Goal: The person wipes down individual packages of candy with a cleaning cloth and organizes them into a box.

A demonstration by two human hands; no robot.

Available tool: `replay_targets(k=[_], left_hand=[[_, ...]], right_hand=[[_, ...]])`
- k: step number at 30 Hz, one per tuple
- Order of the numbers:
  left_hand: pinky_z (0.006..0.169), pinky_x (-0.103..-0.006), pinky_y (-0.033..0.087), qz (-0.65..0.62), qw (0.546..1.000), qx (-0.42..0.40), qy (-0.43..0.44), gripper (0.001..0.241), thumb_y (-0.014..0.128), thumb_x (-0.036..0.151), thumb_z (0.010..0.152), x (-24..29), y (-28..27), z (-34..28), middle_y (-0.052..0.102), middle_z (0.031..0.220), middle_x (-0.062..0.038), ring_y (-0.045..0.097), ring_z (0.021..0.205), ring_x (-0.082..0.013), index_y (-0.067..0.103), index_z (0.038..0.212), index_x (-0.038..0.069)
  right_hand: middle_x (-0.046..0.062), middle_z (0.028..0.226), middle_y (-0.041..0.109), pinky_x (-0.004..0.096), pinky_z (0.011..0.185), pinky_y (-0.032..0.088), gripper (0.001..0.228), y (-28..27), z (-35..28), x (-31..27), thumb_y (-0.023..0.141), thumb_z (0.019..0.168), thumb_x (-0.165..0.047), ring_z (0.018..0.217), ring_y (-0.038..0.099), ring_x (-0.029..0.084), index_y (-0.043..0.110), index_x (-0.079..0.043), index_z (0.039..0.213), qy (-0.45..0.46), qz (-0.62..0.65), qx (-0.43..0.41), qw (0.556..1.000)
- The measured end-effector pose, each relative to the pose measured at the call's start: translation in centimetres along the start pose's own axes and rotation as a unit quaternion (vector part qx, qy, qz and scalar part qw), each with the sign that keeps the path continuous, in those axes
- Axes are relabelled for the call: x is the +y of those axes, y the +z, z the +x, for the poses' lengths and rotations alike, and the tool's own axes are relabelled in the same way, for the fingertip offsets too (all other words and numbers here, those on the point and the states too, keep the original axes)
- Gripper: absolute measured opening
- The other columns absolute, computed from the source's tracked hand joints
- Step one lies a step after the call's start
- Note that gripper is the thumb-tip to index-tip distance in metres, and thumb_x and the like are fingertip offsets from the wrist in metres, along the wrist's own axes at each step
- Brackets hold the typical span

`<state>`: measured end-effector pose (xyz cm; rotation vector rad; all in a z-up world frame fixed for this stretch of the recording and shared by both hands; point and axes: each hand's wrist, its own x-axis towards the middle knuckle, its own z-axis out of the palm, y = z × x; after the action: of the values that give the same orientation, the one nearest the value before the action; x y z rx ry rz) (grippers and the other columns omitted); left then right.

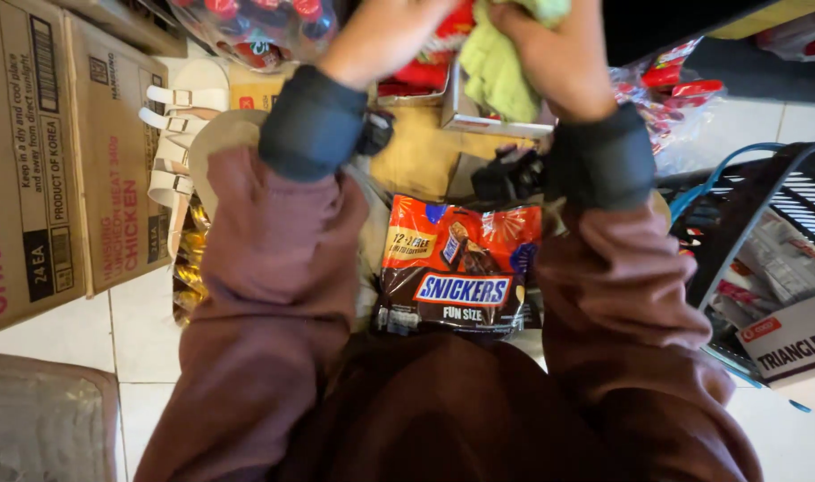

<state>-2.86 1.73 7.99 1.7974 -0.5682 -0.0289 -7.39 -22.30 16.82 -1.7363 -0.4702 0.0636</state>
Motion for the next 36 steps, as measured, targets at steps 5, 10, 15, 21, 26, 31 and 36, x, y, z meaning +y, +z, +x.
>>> replay_targets(k=[5, 10, 15, 21, 26, 31, 36], left_hand=[[0.111, -0.0411, 0.046, -0.219, 0.974, -0.034, 0.053, 0.042, 0.063, 0.021, 0.115, 12.0, 3.6, -4.9, 0.055, 0.142, -0.012, 0.053, 0.129, -0.0184, 0.045, 0.145, -0.002], [0.117, -0.0389, 0.045, -0.477, 0.876, -0.045, -0.052, 0.057, 0.057, 0.019, 0.113, 15.6, 7.9, -9.0, 0.047, 0.156, -0.009, 0.048, 0.142, -0.0202, 0.027, 0.161, 0.005], [0.109, -0.041, 0.051, -0.696, 0.711, -0.04, -0.088, 0.041, 0.052, 0.01, 0.117, 14.9, 12.8, -12.3, 0.059, 0.142, -0.015, 0.061, 0.13, -0.0257, 0.044, 0.155, -0.001], [0.111, -0.0416, 0.049, -0.715, 0.679, 0.012, -0.165, 0.045, 0.046, 0.039, 0.117, 15.6, 10.4, -14.0, 0.064, 0.136, -0.012, 0.061, 0.126, -0.0249, 0.052, 0.145, 0.003], [0.12, -0.0439, 0.042, -0.758, 0.634, 0.011, -0.153, 0.064, 0.041, 0.056, 0.115, 19.1, 11.6, -15.1, 0.06, 0.145, -0.011, 0.056, 0.136, -0.0252, 0.046, 0.152, 0.004], [0.122, -0.049, 0.039, -0.724, 0.655, 0.067, -0.206, 0.078, 0.034, 0.063, 0.105, 21.2, 10.8, -14.7, 0.048, 0.154, -0.008, 0.051, 0.142, -0.0251, 0.034, 0.161, 0.007], [0.124, -0.0439, 0.037, -0.713, 0.693, 0.044, -0.097, 0.089, 0.028, 0.071, 0.104, 21.8, 8.2, -15.2, 0.048, 0.162, -0.01, 0.05, 0.143, -0.0266, 0.031, 0.166, 0.007]], right_hand=[[0.001, 0.104, 0.071, 0.03, 0.086, 0.057, 0.016, -0.6, -5.0, -9.4, 0.072, 0.099, 0.004, 0.093, 0.069, 0.013, 0.064, 0.0, 0.113, 0.022, 0.085, 0.081, 0.993], [0.005, 0.119, 0.062, 0.027, 0.099, 0.047, 0.028, -1.2, -10.1, -9.5, 0.071, 0.109, 0.003, 0.108, 0.058, 0.013, 0.054, 0.001, 0.131, -0.045, 0.017, 0.102, 0.994], [0.017, 0.151, 0.043, 0.05, 0.115, 0.032, 0.06, 1.9, -13.8, -9.1, 0.068, 0.102, -0.03, 0.138, 0.044, 0.033, 0.044, 0.003, 0.145, -0.139, -0.295, 0.212, 0.921], [0.027, 0.154, 0.043, 0.057, 0.117, 0.038, 0.044, 4.8, -17.0, -14.2, 0.077, 0.095, -0.034, 0.141, 0.047, 0.046, 0.069, -0.018, 0.135, -0.23, -0.356, -0.002, 0.906], [0.019, 0.15, 0.053, 0.054, 0.116, 0.042, 0.04, 3.1, -16.6, -13.0, 0.08, 0.09, -0.022, 0.136, 0.053, 0.042, 0.077, -0.018, 0.129, -0.253, -0.411, 0.034, 0.875], [0.016, 0.154, 0.053, 0.047, 0.115, 0.045, 0.039, 4.2, -16.3, -12.5, 0.081, 0.095, -0.014, 0.134, 0.055, 0.036, 0.075, -0.015, 0.134, -0.218, -0.382, 0.109, 0.892], [0.019, 0.148, 0.055, 0.05, 0.11, 0.047, 0.038, 5.9, -18.7, -13.0, 0.083, 0.087, -0.018, 0.128, 0.055, 0.04, 0.075, -0.012, 0.124, -0.287, -0.316, -0.043, 0.903]])
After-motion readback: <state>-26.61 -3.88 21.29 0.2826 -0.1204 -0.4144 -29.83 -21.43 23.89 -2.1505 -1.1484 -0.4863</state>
